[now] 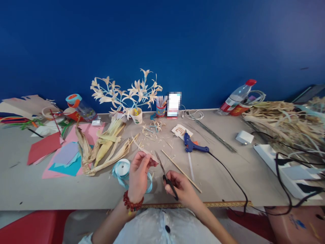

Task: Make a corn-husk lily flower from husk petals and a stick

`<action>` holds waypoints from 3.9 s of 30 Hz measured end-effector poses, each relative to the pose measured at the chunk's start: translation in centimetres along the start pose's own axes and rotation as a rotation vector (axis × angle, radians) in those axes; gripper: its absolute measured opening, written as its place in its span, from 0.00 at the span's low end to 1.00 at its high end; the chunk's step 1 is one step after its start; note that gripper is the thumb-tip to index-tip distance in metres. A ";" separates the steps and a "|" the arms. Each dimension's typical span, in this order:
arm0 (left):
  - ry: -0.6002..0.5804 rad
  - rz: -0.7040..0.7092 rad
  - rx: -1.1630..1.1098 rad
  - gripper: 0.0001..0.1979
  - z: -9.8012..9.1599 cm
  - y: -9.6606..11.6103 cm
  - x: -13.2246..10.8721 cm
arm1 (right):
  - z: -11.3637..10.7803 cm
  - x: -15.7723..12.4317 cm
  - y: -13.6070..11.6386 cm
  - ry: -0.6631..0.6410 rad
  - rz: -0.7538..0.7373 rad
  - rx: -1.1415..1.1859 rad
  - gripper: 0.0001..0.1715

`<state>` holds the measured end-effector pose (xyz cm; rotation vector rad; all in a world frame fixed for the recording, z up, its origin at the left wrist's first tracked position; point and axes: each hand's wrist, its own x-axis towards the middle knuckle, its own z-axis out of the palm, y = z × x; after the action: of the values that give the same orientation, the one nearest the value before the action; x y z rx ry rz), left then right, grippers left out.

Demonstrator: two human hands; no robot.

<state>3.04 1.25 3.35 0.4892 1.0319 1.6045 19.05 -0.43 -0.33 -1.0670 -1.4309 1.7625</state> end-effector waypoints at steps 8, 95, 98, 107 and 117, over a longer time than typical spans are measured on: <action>0.007 -0.005 0.005 0.10 0.0 0.1 0.1 | -0.3 0.1 0.7 0.019 0.004 -0.020 0.30; -0.559 -0.142 0.446 0.10 -2.3 -0.6 -0.9 | -0.5 2.2 -2.9 0.287 -0.051 0.346 0.20; -0.498 0.005 0.418 0.08 -2.3 -0.4 -0.8 | -0.9 0.9 -2.3 0.230 -0.042 0.167 0.22; -0.443 0.126 0.367 0.05 -2.5 -0.8 -0.2 | -1.5 -3.3 0.1 -0.092 0.123 0.086 0.32; -0.404 0.176 0.443 0.09 -1.9 -0.3 -0.3 | -1.1 -2.7 0.5 -0.094 0.137 0.067 0.33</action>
<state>1.83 0.22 2.17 1.1802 1.0488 1.3428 21.34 -2.30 -0.34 -1.0815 -1.3720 1.9676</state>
